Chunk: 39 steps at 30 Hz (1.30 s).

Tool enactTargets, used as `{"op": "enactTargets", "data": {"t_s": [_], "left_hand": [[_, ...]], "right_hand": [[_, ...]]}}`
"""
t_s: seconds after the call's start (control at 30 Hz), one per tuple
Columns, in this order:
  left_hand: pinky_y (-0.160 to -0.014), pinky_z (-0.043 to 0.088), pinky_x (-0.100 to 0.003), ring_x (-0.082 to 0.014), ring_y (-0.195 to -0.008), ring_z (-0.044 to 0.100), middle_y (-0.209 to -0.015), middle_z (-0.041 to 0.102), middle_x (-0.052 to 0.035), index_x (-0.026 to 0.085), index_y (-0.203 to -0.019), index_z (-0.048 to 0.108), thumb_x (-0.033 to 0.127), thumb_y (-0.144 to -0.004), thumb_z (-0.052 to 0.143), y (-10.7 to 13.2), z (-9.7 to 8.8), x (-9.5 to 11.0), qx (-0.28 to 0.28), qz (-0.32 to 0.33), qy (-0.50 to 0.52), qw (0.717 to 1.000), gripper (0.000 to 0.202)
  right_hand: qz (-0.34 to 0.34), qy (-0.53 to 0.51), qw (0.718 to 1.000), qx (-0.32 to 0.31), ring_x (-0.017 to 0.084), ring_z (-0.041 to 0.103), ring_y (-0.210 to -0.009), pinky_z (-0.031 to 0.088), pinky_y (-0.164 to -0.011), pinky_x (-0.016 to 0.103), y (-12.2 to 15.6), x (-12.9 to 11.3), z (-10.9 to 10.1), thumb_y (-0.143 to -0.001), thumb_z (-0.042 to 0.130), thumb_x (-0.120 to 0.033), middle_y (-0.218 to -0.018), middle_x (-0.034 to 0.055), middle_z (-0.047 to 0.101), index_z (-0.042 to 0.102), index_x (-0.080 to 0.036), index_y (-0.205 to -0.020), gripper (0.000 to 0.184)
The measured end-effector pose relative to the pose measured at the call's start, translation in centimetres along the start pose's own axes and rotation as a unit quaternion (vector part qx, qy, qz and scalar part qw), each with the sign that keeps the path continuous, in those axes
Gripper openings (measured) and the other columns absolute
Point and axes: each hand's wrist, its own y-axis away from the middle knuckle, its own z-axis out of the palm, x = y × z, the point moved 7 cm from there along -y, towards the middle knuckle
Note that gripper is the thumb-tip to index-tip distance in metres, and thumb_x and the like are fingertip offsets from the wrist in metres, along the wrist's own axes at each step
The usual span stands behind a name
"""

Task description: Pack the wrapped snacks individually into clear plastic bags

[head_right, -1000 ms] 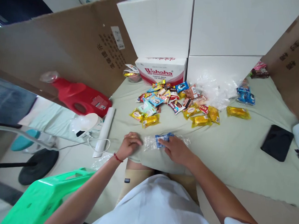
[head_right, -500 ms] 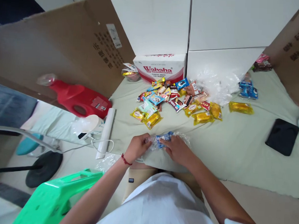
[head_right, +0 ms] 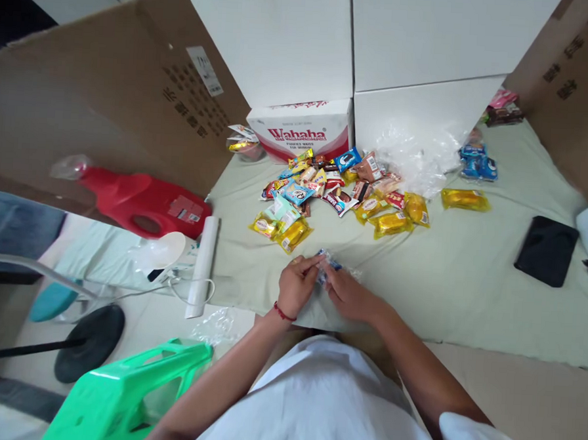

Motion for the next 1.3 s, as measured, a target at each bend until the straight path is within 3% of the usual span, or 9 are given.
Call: {"op": "enactTargets", "data": {"t_s": [0.13, 0.27, 0.37, 0.57, 0.73, 0.83, 0.97, 1.13, 1.3], "left_hand": [[-0.093, 0.05, -0.04, -0.0237, -0.095, 0.06, -0.098, 0.067, -0.0062, 0.024, -0.124, 0.077, 0.02, -0.083, 0.071, -0.8, -0.2, -0.5, 0.041, -0.005, -0.06, 0.997, 0.042], [-0.101, 0.049, -0.044, -0.0263, -0.108, 0.059, -0.11, 0.067, -0.008, 0.025, -0.12, 0.076, 0.023, -0.078, 0.077, -1.2, 0.2, -1.5, 0.04, -0.026, -0.067, 0.997, 0.042], [-0.101, 0.05, -0.042, -0.0257, -0.112, 0.061, -0.12, 0.067, -0.0096, 0.024, -0.13, 0.07, 0.026, -0.08, 0.075, -1.0, 1.0, -1.6, 0.008, -0.046, -0.053, 0.998, 0.051], [-0.105, 0.046, -0.048, -0.0337, -0.124, 0.059, -0.13, 0.068, -0.0122, 0.024, -0.134, 0.066, 0.043, -0.084, 0.076, -0.3, 1.8, -0.7, -0.044, -0.103, -0.136, 0.984, 0.055], [-0.104, 0.045, -0.051, -0.0382, -0.126, 0.06, -0.128, 0.07, -0.0162, 0.021, -0.135, 0.063, 0.047, -0.082, 0.078, -0.2, 2.3, -0.1, -0.064, -0.109, -0.172, 0.977, 0.061], [-0.1, 0.047, -0.051, -0.0395, -0.12, 0.062, -0.118, 0.071, -0.0181, 0.017, -0.121, 0.067, 0.048, -0.079, 0.081, -0.1, 2.6, -0.4, -0.052, -0.109, -0.173, 0.978, 0.054], [-0.094, 0.05, -0.041, -0.0283, -0.105, 0.066, -0.109, 0.07, -0.0102, 0.019, -0.112, 0.061, 0.038, -0.076, 0.084, 0.0, 2.0, -1.0, 0.0, -0.066, -0.06, 0.996, 0.047], [-0.091, 0.051, -0.036, -0.0209, -0.096, 0.063, -0.103, 0.063, -0.0036, 0.022, -0.109, 0.054, 0.026, -0.073, 0.083, -0.3, 0.3, -1.6, 0.083, -0.019, 0.028, 0.996, 0.046], [-0.097, 0.05, -0.04, -0.0259, -0.109, 0.06, -0.116, 0.059, -0.0103, 0.02, -0.12, 0.055, 0.02, -0.081, 0.074, 1.1, 1.5, 0.7, 0.096, 0.072, -0.05, 0.992, 0.044]], "right_hand": [[0.057, -0.12, 0.991, 0.033, 0.021, 0.069, -0.098, 0.055, -0.097, 0.043, 0.5, 1.0, -0.8, -0.106, 0.039, -0.031, -0.11, 0.0081, 0.075, 0.005, -0.021, -0.17, 0.073], [0.15, -0.159, 0.97, 0.102, 0.019, 0.071, -0.084, 0.056, -0.085, 0.035, 1.3, 2.0, -1.6, -0.106, 0.04, -0.039, -0.098, 0.004, 0.078, 0.033, -0.021, -0.161, 0.058], [0.171, -0.112, 0.971, 0.123, 0.02, 0.071, -0.083, 0.054, -0.082, 0.035, 1.3, 1.8, -1.4, -0.102, 0.048, -0.034, -0.094, 0.0047, 0.078, 0.047, -0.019, -0.152, 0.052], [0.159, -0.033, 0.979, 0.121, 0.022, 0.069, -0.081, 0.054, -0.082, 0.036, 0.6, 0.8, -0.6, -0.096, 0.049, -0.02, -0.091, 0.0065, 0.076, 0.05, -0.015, -0.15, 0.054], [0.151, 0.059, 0.957, 0.242, 0.023, 0.067, -0.093, 0.053, -0.089, 0.037, 1.3, -0.5, -3.4, -0.103, 0.041, -0.026, -0.104, 0.0099, 0.071, 0.06, -0.019, -0.142, 0.044], [0.13, 0.175, 0.946, 0.239, 0.027, 0.06, -0.104, 0.049, -0.095, 0.041, 1.2, -1.1, -4.4, -0.103, 0.042, -0.024, -0.112, 0.0138, 0.066, 0.063, -0.019, -0.141, 0.043], [0.228, 0.269, 0.915, 0.194, 0.035, 0.051, -0.112, 0.044, -0.097, 0.05, 1.9, 1.2, -5.4, -0.097, 0.061, -0.034, -0.121, 0.0178, 0.064, 0.066, -0.017, -0.137, 0.044], [0.208, 0.188, 0.948, 0.147, 0.032, 0.053, -0.11, 0.042, -0.1, 0.05, 2.4, 2.1, -5.0, -0.093, 0.062, -0.026, -0.109, 0.0117, 0.068, 0.075, -0.022, -0.096, 0.014], [0.173, -0.026, 0.965, 0.196, 0.024, 0.063, -0.091, 0.052, -0.09, 0.041, 2.1, 1.2, -4.2, -0.1, 0.051, -0.038, -0.096, 0.0067, 0.069, 0.064, -0.024, -0.097, 0.02]]}}
